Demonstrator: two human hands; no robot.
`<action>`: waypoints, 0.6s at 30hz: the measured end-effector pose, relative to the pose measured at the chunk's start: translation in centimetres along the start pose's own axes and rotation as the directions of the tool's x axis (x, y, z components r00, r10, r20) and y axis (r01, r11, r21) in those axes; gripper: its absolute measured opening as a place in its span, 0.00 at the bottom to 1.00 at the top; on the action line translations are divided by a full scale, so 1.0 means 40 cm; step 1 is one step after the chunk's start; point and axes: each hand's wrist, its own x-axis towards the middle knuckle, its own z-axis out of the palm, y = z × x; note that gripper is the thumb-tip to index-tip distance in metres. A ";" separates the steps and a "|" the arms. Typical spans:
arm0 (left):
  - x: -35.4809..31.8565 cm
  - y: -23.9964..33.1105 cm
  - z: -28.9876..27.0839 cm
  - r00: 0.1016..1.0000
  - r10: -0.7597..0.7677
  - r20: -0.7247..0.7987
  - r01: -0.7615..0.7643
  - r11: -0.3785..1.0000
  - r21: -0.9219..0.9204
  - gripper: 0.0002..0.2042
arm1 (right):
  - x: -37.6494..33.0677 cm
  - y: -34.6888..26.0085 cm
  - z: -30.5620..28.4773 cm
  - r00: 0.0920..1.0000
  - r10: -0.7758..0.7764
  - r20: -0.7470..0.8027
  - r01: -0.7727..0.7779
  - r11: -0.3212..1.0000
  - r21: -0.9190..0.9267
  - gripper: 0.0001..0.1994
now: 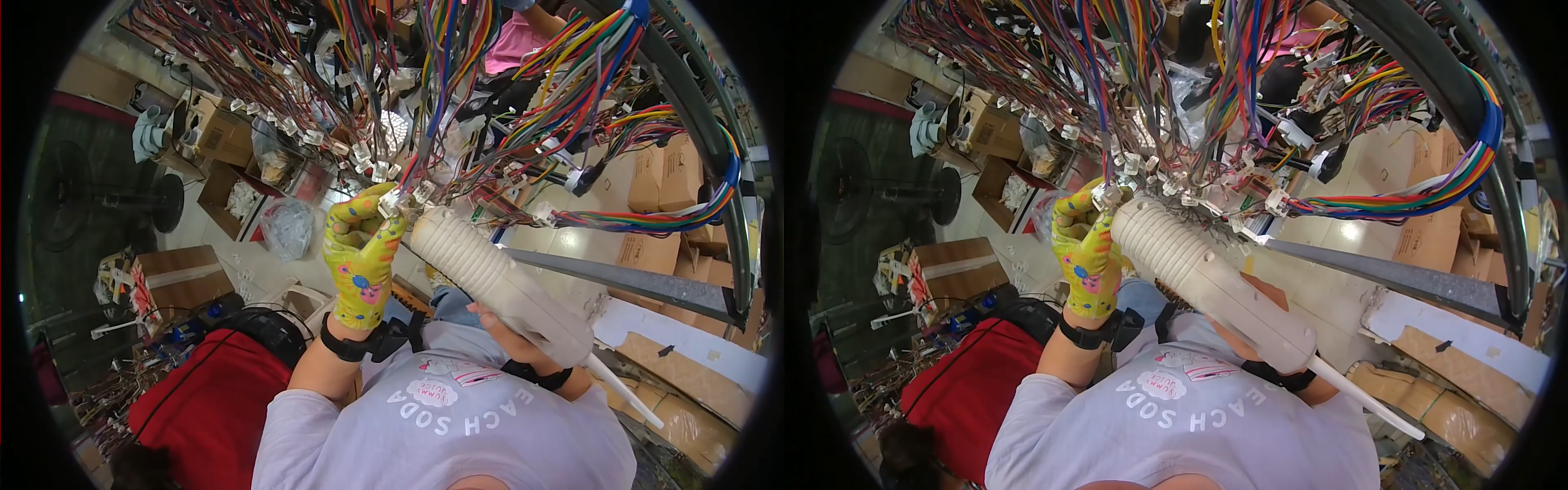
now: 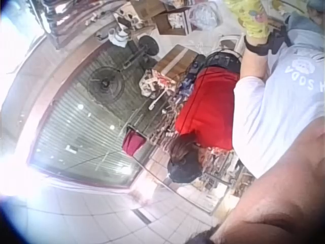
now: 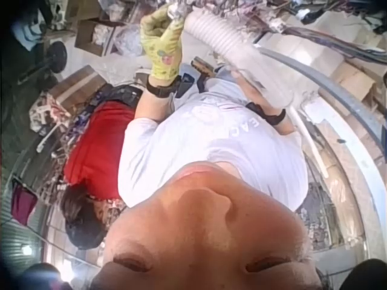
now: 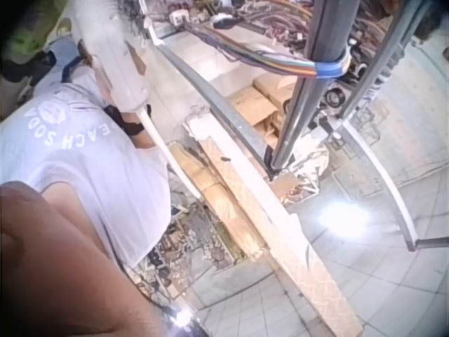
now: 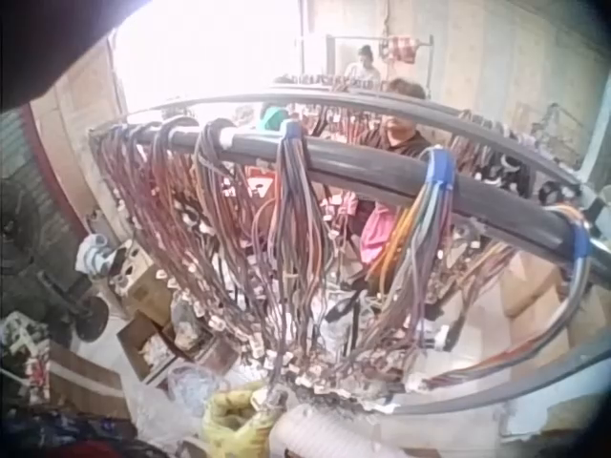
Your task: Applying adhesive to various points of a wire harness using a dispenser gun.
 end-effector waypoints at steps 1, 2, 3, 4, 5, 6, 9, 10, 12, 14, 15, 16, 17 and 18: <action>-0.001 -0.003 -0.008 1.000 0.011 -0.006 -0.011 1.000 0.016 0.15 | 0.042 -0.100 0.021 0.999 0.047 0.018 -0.046 0.998 -0.049 0.12; -0.002 -0.002 -0.014 1.000 0.014 -0.013 -0.014 1.000 0.021 0.15 | 0.066 -0.157 0.033 0.995 0.094 0.034 -0.090 0.991 -0.101 0.11; -0.001 -0.002 -0.014 1.000 0.013 -0.004 -0.013 1.000 0.021 0.15 | 0.060 -0.151 0.036 0.995 0.094 0.029 -0.091 0.990 -0.104 0.11; 0.000 -0.002 -0.013 1.000 0.012 0.005 -0.012 1.000 0.021 0.15 | 0.051 -0.137 0.042 0.994 0.108 -0.019 -0.109 0.992 -0.060 0.11; 0.002 -0.001 -0.011 1.000 0.011 0.008 -0.011 1.000 0.019 0.15 | 0.046 -0.129 0.046 0.990 0.124 -0.066 -0.125 0.992 -0.016 0.11; 0.001 0.000 -0.009 1.000 0.013 0.005 -0.013 1.000 0.023 0.15 | 0.046 -0.124 0.045 0.990 0.124 -0.066 -0.125 0.992 -0.016 0.11; -0.002 0.000 -0.012 1.000 0.010 -0.004 -0.010 0.999 0.034 0.15 | 0.049 -0.118 0.043 0.989 0.133 -0.070 -0.141 0.981 -0.131 0.20; -0.002 0.001 -0.013 1.000 0.005 -0.010 -0.005 0.999 0.040 0.15 | 0.049 -0.119 0.045 0.988 0.131 -0.081 -0.136 0.988 -0.069 0.19; -0.001 0.004 -0.010 1.000 0.010 -0.010 -0.010 0.999 0.050 0.15 | 0.049 -0.117 0.046 0.988 0.129 -0.089 -0.130 0.991 -0.006 0.19; -0.004 0.007 -0.012 1.000 0.016 -0.012 -0.015 0.998 0.062 0.15 | 0.047 -0.106 0.047 0.996 0.029 -0.089 -0.044 0.983 -0.178 0.18; -0.006 0.008 -0.012 1.000 0.014 -0.007 -0.014 0.999 0.052 0.15 | 0.012 -0.026 0.028 0.995 0.027 -0.091 -0.043 0.983 -0.180 0.18; -0.004 0.010 -0.005 1.000 0.008 0.003 -0.008 0.999 0.037 0.15 | -0.050 0.108 -0.007 0.998 0.015 -0.064 -0.020 0.996 -0.084 0.17; -0.003 0.009 0.002 1.000 0.004 0.010 -0.004 0.999 0.034 0.15 | -0.085 0.181 -0.026 0.999 -0.001 -0.036 0.002 1.000 0.018 0.17; -0.004 0.006 0.000 1.000 0.008 0.019 -0.008 1.000 0.013 0.15 | -0.052 0.112 -0.008 0.999 0.001 -0.035 0.000 1.000 0.021 0.17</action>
